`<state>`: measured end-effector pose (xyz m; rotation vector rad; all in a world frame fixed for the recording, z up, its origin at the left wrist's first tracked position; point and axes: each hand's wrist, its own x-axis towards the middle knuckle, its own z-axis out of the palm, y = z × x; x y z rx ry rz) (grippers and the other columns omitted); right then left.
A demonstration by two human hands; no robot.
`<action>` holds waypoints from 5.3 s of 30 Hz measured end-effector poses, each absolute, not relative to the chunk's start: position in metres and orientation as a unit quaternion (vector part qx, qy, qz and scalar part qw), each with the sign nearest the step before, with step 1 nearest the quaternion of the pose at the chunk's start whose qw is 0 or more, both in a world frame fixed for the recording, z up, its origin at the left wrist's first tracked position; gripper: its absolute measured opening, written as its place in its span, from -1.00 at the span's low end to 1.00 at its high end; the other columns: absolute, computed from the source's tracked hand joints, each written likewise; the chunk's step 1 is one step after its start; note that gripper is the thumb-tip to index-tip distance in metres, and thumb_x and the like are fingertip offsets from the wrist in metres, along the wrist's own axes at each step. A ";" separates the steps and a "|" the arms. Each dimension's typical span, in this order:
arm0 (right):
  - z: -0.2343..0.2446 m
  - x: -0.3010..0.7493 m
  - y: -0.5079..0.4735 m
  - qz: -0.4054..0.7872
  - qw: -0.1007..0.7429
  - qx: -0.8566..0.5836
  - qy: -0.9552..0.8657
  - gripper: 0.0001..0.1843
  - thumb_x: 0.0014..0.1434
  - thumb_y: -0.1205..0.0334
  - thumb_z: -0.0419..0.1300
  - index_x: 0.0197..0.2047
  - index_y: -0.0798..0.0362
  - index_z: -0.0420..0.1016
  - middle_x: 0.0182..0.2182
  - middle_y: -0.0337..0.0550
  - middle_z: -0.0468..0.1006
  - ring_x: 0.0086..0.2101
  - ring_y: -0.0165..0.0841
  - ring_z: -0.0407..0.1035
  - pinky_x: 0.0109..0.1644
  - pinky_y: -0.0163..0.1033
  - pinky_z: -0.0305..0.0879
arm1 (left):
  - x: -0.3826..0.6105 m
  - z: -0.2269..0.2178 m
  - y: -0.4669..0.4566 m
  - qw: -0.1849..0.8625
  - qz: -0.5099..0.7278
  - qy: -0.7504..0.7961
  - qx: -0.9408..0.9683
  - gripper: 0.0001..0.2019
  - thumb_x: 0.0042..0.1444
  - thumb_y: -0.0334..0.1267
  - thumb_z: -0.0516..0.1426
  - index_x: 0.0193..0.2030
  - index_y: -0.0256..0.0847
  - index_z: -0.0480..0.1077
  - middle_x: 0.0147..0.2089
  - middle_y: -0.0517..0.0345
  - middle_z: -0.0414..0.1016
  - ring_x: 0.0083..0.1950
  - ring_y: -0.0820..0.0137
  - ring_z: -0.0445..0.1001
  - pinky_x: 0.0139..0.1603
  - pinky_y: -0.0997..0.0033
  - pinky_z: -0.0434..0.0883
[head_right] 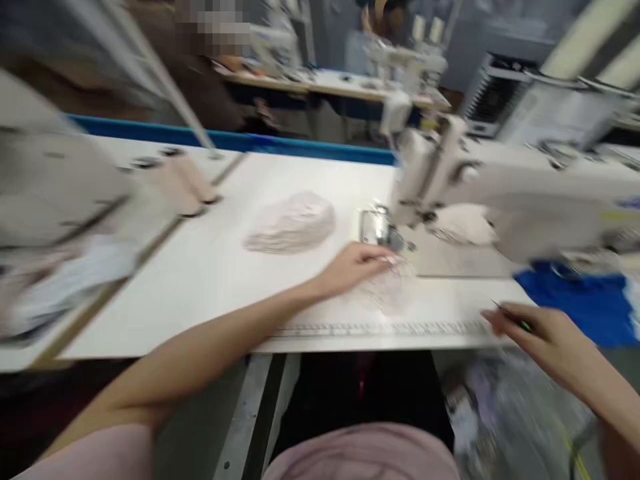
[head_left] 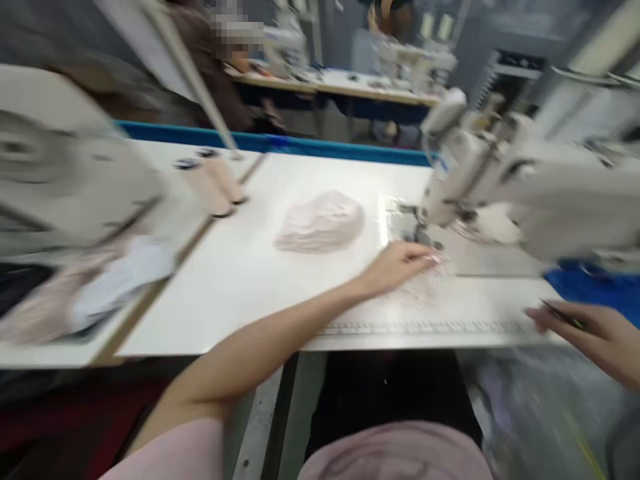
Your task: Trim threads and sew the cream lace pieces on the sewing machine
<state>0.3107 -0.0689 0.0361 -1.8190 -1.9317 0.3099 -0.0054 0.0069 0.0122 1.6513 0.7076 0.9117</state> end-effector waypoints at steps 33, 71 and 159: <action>0.021 0.188 -0.003 0.330 0.491 -0.461 -0.662 -0.75 0.11 0.12 0.31 -0.45 0.08 0.41 -0.50 -0.31 0.40 -0.50 -0.52 0.19 -0.44 -0.35 0.12 | -0.001 0.022 0.006 0.520 0.333 0.372 0.694 -0.87 0.10 -0.16 0.22 -0.24 -0.11 0.51 -0.30 0.24 0.51 -0.32 0.48 0.41 -0.25 0.51 0.34; 0.020 0.200 -0.033 -0.052 0.329 -0.480 -0.812 -0.71 0.29 0.16 0.09 0.02 0.02 0.47 -0.26 -0.18 0.56 -0.33 -0.41 0.42 -0.40 -0.32 0.19 | -0.001 0.025 0.004 0.510 0.355 0.402 0.673 -0.79 0.12 -0.04 0.19 -0.33 -0.12 0.51 -0.40 0.20 0.45 -0.40 0.44 0.35 -0.34 0.46 0.32; -0.024 0.186 -0.028 0.021 0.475 -0.374 -0.796 -0.52 0.24 0.36 0.15 0.23 0.02 0.27 -0.18 -0.13 0.54 -0.27 -0.41 0.45 -0.29 -0.34 0.40 | -0.009 0.004 0.003 -0.021 0.501 0.216 0.838 -0.83 0.06 -0.51 0.18 -0.24 -0.20 0.35 -0.31 0.14 0.62 -0.33 0.41 0.60 -0.46 0.56 0.48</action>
